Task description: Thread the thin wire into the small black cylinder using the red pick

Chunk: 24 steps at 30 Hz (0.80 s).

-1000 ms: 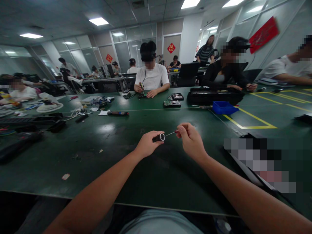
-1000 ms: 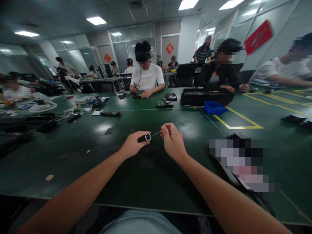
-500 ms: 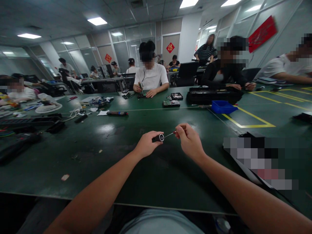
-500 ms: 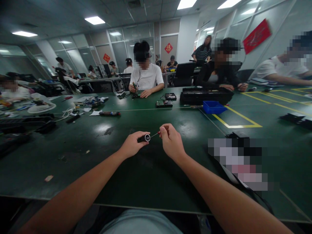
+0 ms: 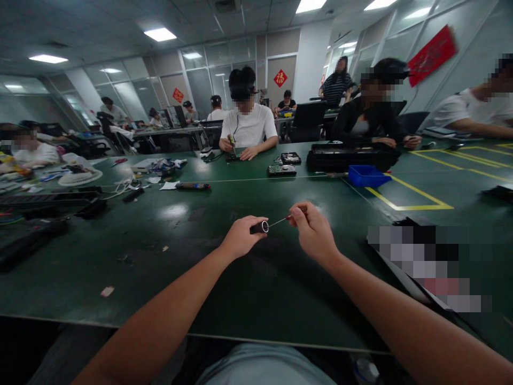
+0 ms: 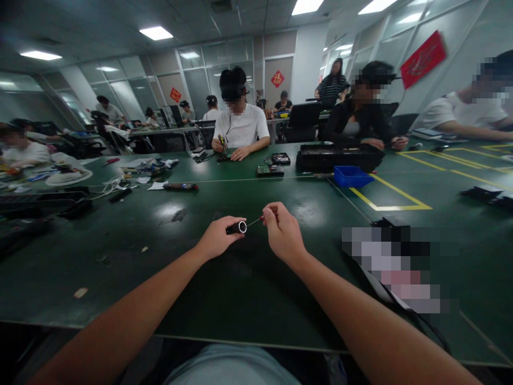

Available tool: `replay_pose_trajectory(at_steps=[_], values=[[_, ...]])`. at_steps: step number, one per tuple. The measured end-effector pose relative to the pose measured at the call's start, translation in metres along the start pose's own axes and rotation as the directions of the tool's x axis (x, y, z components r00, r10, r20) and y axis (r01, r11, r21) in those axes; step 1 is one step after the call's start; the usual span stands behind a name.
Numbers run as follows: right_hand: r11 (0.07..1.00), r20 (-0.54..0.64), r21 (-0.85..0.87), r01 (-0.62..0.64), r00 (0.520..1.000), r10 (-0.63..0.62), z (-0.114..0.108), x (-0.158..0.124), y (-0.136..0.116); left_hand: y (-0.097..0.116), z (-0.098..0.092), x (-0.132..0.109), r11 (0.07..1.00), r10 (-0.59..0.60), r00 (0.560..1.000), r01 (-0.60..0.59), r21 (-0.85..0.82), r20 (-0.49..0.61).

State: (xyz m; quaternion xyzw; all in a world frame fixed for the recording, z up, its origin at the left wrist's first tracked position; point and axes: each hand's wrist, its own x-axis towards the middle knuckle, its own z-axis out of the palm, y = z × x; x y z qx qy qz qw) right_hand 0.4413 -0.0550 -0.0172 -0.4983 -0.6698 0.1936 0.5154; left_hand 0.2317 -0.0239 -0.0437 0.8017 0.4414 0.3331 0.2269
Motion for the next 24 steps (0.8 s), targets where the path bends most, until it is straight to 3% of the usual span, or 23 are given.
replay_pose_trajectory(at_steps=[8, 24], values=[[1.000, -0.025, -0.003, 0.011, 1.000, -0.011, -0.0014, 0.0005, -0.0040, 0.0007, -0.0007, 0.0001, 1.000, -0.024, 1.000, 0.024, 0.004, 0.021], [0.990, 0.057, -0.131, -0.055, 0.996, 0.063, 0.0020, 0.0031, 0.0010, -0.0003, -0.0010, 0.0009, 0.993, -0.100, 0.995, 0.098, 0.071, 0.021]])
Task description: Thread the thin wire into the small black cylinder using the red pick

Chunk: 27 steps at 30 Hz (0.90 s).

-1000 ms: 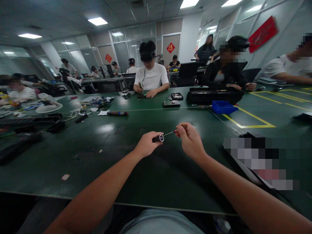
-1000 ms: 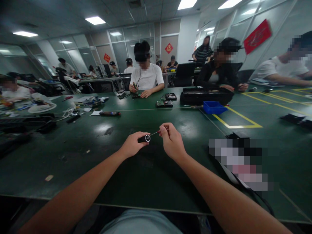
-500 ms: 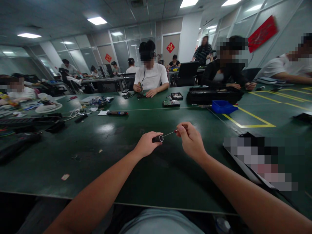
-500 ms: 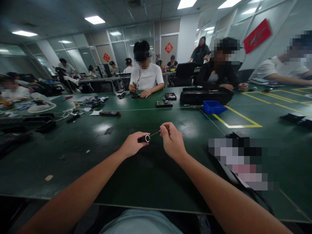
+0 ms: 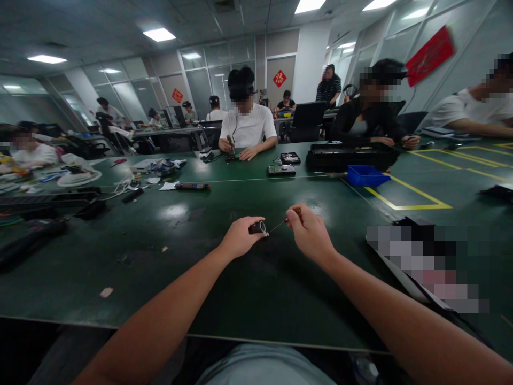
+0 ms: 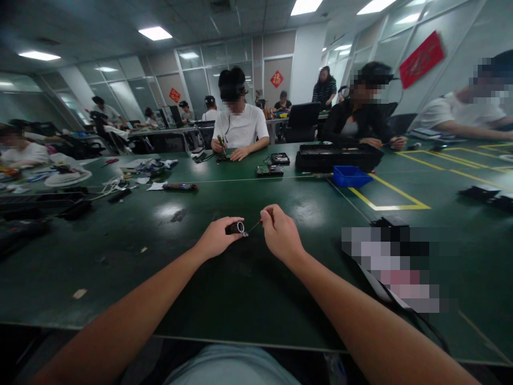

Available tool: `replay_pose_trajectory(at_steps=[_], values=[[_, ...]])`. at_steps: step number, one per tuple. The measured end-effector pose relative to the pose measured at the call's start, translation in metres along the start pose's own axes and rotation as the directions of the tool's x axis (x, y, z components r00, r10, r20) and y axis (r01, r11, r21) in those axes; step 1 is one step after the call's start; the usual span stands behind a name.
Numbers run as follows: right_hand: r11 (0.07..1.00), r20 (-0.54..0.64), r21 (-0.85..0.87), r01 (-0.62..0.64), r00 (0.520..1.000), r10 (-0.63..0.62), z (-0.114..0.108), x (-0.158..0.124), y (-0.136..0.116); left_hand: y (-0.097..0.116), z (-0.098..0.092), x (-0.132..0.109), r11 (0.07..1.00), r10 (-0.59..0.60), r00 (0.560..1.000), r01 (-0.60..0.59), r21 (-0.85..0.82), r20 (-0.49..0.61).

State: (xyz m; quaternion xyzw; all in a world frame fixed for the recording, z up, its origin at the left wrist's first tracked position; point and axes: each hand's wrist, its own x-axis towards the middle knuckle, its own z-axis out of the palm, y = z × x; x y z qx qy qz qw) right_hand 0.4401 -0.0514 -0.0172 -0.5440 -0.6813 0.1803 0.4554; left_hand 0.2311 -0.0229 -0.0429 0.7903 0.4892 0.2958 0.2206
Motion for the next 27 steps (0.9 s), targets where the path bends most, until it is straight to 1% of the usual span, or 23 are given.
replay_pose_trajectory(at_steps=[4, 6, 9, 12, 13, 15, 17, 20, 24, 27], values=[[1.000, 0.004, -0.003, -0.009, 1.000, 0.009, 0.000, 0.000, 0.000, 0.002, -0.001, 0.000, 0.999, -0.004, 0.999, 0.003, -0.046, -0.032], [1.000, 0.004, -0.005, -0.004, 1.000, 0.004, -0.001, 0.000, -0.001, 0.001, -0.001, 0.001, 0.993, -0.028, 0.997, 0.020, -0.120, -0.066], [1.000, 0.004, -0.006, -0.004, 1.000, 0.004, -0.001, 0.000, -0.001, -0.002, 0.000, 0.002, 0.963, -0.101, 0.991, 0.074, -0.261, -0.090], [1.000, 0.005, 0.006, -0.007, 1.000, 0.007, -0.001, 0.000, -0.001, -0.001, -0.001, 0.002, 0.947, -0.187, 0.976, 0.147, -0.287, -0.116], [1.000, 0.006, 0.010, -0.007, 1.000, 0.007, -0.001, -0.001, -0.001, 0.000, -0.002, 0.001, 0.950, -0.199, 0.972, 0.161, -0.266, -0.124], [1.000, 0.006, 0.011, -0.001, 1.000, 0.001, -0.001, -0.001, -0.002, 0.004, -0.003, 0.000, 0.971, -0.174, 0.977, 0.150, -0.188, -0.119], [1.000, 0.004, 0.008, 0.002, 1.000, -0.002, -0.001, -0.001, -0.002, 0.008, -0.004, -0.002, 0.992, -0.105, 0.990, 0.097, -0.080, -0.096], [1.000, -0.001, 0.008, -0.001, 1.000, 0.001, -0.001, -0.001, -0.003, 0.009, -0.002, -0.004, 0.999, 0.001, 0.999, 0.001, 0.053, -0.039], [1.000, -0.004, 0.015, -0.006, 1.000, 0.006, -0.001, -0.001, -0.003, 0.008, 0.005, -0.006, 0.972, 0.096, 0.993, -0.109, 0.210, 0.070], [1.000, -0.003, 0.020, -0.012, 1.000, 0.012, -0.001, -0.001, -0.003, 0.010, 0.010, -0.008, 0.925, 0.127, 0.980, -0.173, 0.338, 0.154]])
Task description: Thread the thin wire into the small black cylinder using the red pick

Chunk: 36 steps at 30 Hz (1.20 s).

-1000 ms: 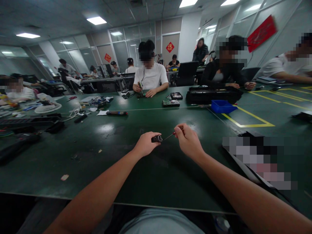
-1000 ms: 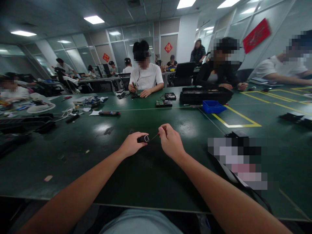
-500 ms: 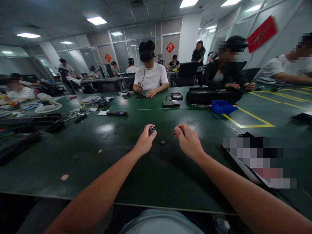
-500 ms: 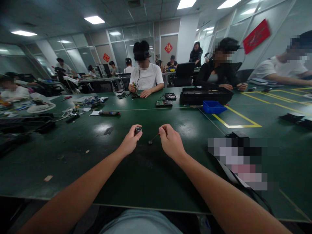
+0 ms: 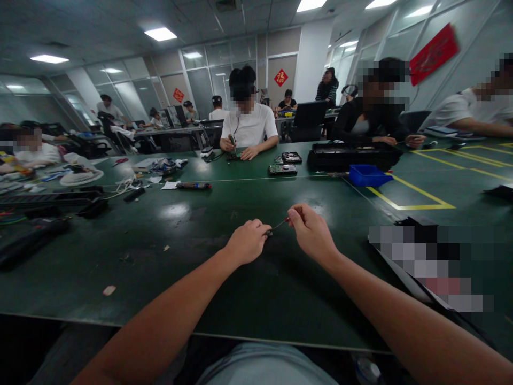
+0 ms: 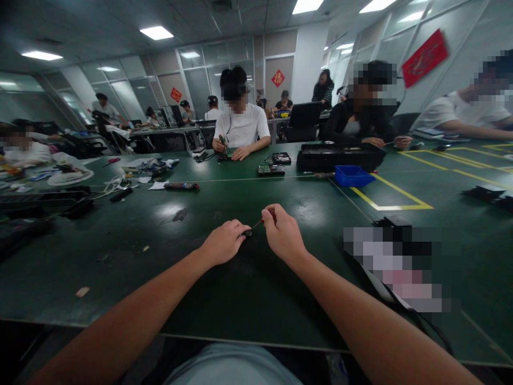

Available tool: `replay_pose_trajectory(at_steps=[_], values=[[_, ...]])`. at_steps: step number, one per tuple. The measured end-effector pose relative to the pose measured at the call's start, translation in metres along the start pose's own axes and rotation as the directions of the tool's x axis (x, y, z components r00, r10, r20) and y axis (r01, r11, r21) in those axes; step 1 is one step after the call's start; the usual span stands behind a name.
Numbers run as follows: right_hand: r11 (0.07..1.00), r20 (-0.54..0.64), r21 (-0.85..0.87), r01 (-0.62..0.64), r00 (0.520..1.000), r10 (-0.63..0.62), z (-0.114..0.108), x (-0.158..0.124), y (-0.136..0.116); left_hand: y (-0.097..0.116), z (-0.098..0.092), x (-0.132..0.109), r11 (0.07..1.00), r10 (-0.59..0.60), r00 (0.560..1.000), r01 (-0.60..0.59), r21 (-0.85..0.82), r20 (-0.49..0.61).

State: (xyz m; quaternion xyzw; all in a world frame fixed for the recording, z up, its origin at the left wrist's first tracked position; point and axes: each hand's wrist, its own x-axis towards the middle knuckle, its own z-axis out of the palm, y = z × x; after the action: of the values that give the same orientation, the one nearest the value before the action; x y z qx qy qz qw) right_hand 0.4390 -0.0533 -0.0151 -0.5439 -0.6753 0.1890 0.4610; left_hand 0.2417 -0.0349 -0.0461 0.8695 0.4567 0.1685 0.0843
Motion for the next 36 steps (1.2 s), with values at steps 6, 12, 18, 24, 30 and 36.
replay_pose_trajectory(at_steps=[6, 12, 18, 24, 30, 36], values=[[1.000, -0.013, -0.002, -0.006, 1.000, 0.006, 0.001, 0.001, 0.001, 0.005, 0.005, 0.002, 0.995, -0.021, 1.000, 0.019, 0.099, 0.022], [1.000, -0.007, 0.020, -0.011, 1.000, 0.011, 0.001, 0.001, 0.002, 0.000, 0.002, 0.005, 0.996, -0.065, 0.998, 0.064, 0.059, 0.019], [1.000, 0.012, 0.013, -0.018, 1.000, 0.018, 0.000, 0.000, 0.000, -0.001, -0.001, 0.003, 0.993, -0.108, 0.994, 0.106, 0.060, 0.017], [0.999, 0.011, 0.025, -0.022, 1.000, 0.022, -0.001, 0.000, 0.000, -0.011, -0.008, 0.004, 0.966, -0.180, 0.979, 0.157, -0.205, -0.096], [0.999, 0.022, 0.027, -0.016, 1.000, 0.016, 0.000, 0.001, 0.003, -0.028, -0.035, 0.013, 0.611, -0.460, 0.883, 0.240, -0.755, -0.092], [1.000, 0.013, 0.028, -0.008, 1.000, 0.008, 0.001, 0.002, 0.007, -0.053, -0.073, 0.008, 0.117, -0.642, 0.767, 0.099, -0.988, 0.001]])
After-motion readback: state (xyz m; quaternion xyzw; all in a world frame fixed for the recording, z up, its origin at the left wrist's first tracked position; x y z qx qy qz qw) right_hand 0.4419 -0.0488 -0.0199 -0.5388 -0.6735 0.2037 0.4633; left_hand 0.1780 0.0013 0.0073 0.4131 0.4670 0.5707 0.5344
